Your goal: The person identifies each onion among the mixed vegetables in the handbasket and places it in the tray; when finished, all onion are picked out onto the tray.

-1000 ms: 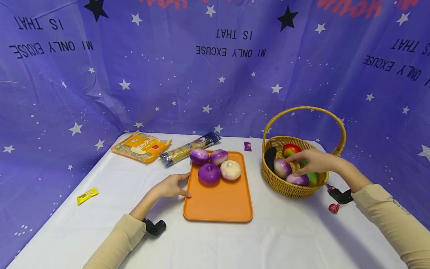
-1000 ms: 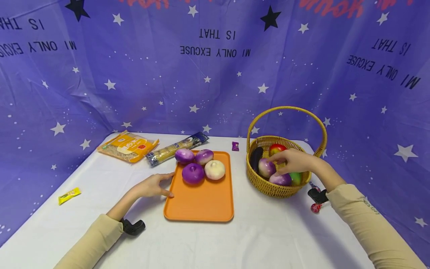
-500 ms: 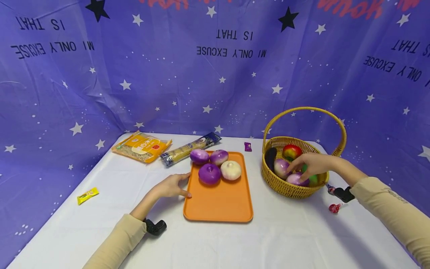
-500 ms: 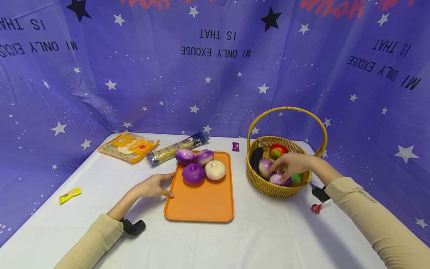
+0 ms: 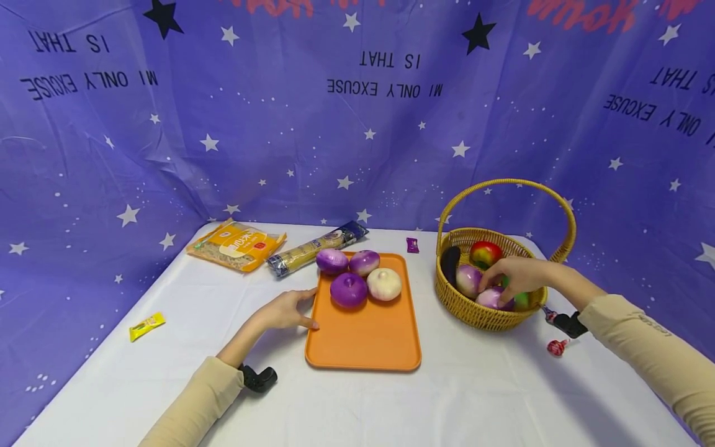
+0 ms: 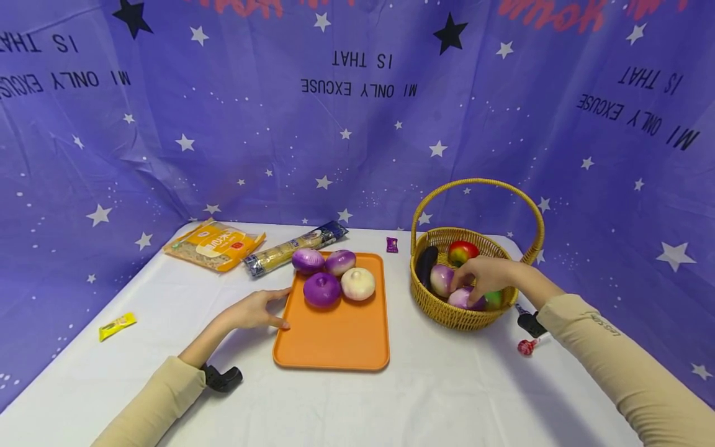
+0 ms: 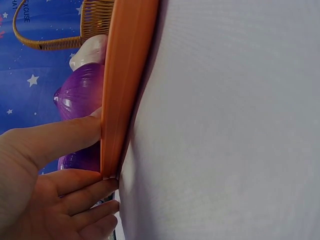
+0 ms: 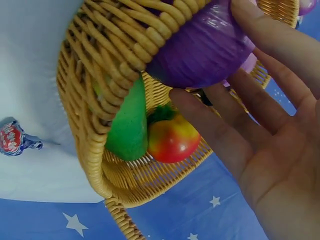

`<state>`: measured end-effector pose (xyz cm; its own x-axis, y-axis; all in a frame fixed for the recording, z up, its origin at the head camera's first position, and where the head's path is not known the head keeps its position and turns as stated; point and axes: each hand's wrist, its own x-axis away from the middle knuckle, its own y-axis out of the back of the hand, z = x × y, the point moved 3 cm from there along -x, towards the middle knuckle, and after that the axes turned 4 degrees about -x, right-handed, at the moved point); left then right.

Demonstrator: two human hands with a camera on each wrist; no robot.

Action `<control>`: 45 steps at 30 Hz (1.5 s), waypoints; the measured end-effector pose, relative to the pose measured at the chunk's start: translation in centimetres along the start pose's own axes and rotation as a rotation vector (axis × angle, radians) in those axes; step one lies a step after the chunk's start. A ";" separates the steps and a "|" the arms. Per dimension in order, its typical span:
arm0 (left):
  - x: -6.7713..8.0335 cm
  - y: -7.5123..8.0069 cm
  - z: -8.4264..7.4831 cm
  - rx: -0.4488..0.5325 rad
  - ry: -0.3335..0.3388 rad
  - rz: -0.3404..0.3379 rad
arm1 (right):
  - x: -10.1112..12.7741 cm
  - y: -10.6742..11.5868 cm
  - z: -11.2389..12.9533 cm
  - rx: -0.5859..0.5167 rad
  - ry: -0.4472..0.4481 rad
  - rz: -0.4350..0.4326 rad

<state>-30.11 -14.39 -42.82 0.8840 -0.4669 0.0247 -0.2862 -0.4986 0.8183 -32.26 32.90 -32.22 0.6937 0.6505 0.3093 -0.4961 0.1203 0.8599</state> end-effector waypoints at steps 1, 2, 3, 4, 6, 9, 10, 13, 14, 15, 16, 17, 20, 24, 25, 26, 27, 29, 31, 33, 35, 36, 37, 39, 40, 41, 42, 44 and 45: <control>0.0 0.0 0.0 -0.001 0.000 0.000 | 0.1 0.0 0.1 0.006 0.003 -0.004; 0.0 -0.1 0.0 -0.004 -0.001 0.000 | 0.2 0.1 0.2 0.014 0.001 -0.008; 0.1 -0.1 0.0 -0.004 0.000 0.000 | 0.3 0.2 0.3 0.019 0.000 -0.013; 0.1 -0.1 -0.1 -0.005 0.000 0.000 | 0.4 0.3 0.4 0.024 -0.002 -0.017; 0.1 -0.1 -0.1 -0.005 -0.002 -0.001 | 0.6 0.5 0.6 0.035 -0.010 -0.025; 0.2 0.0 -0.2 -0.005 -0.002 -0.002 | 0.9 0.9 0.9 0.051 -0.020 -0.037; 0.2 -0.1 -0.2 -0.007 -0.003 -0.001 | 1.1 1.0 1.0 0.060 -0.022 -0.042; 0.2 -0.1 -0.3 -0.009 -0.002 0.001 | 1.7 1.5 1.6 0.077 -0.021 -0.066; 0.3 -0.1 -0.3 -0.011 -0.003 0.003 | 2.0 1.7 1.8 0.083 -0.023 -0.079; 0.3 -0.1 -0.3 -0.012 -0.004 0.003 | 2.3 1.9 2.1 0.090 -0.016 -0.097; 0.3 -0.1 -0.3 -0.011 -0.003 0.002 | 2.5 2.2 2.3 0.099 -0.013 -0.119; 0.3 0.0 -0.3 -0.008 -0.002 0.001 | 2.8 2.4 2.6 0.106 -0.007 -0.143; 0.2 -0.1 -0.2 -0.009 -0.007 0.000 | 3.6 2.9 3.4 0.141 0.024 -0.216; 0.2 -0.1 -0.1 -0.012 -0.009 0.000 | 4.3 3.0 4.6 0.161 0.055 -0.285; 0.2 0.0 -0.1 -0.011 -0.011 -0.002 | 4.4 2.9 4.9 0.159 0.054 -0.301; 0.2 0.0 -0.1 -0.011 -0.012 -0.002 | 4.5 2.9 5.2 0.154 0.053 -0.322; 0.1 0.0 0.0 -0.011 -0.013 -0.005 | 4.6 2.8 5.5 0.152 0.055 -0.346; 0.1 0.0 0.0 -0.009 -0.013 -0.007 | 4.7 2.5 6.1 0.147 0.068 -0.397; 0.0 -0.1 0.1 -0.008 -0.014 -0.005 | 4.8 2.0 6.7 0.160 0.113 -0.461; 0.0 -0.1 0.1 -0.011 -0.014 -0.004 | 4.7 1.3 7.3 0.176 0.177 -0.524; 0.0 -0.1 0.2 -0.009 -0.008 -0.004 | 4.4 0.6 7.7 0.207 0.235 -0.589; 0.0 -0.1 0.2 -0.009 -0.007 -0.005 | 4.2 0.1 7.8 0.214 0.257 -0.617; 0.0 -0.1 0.2 -0.010 -0.007 -0.006 | 3.9 -0.3 7.9 0.216 0.276 -0.640; 0.0 -0.1 0.2 -0.005 -0.003 -0.009 | 3.2 -1.2 8.2 0.207 0.299 -0.671; 0.0 -0.1 0.2 -0.002 0.000 -0.009 | 2.8 -1.6 8.3 0.191 0.302 -0.681; 0.0 -0.1 0.2 -0.003 -0.002 -0.009 | 2.5 -2.0 8.5 0.165 0.307 -0.687; 0.0 -0.1 0.2 -0.001 -0.003 -0.009 | 2.0 -2.4 8.7 0.130 0.311 -0.687; 0.0 -0.1 0.2 -0.002 -0.006 -0.009 | 1.2 -3.1 9.1 0.055 0.321 -0.685; 0.0 -0.1 0.2 -0.005 -0.008 -0.009 | 0.7 -3.4 9.4 0.024 0.328 -0.686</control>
<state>-30.17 -14.46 -43.00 0.8834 -0.4685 0.0127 -0.2766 -0.4994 0.8210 -25.13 25.90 -31.13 0.6499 0.6260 -0.4309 0.0039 0.5642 0.8256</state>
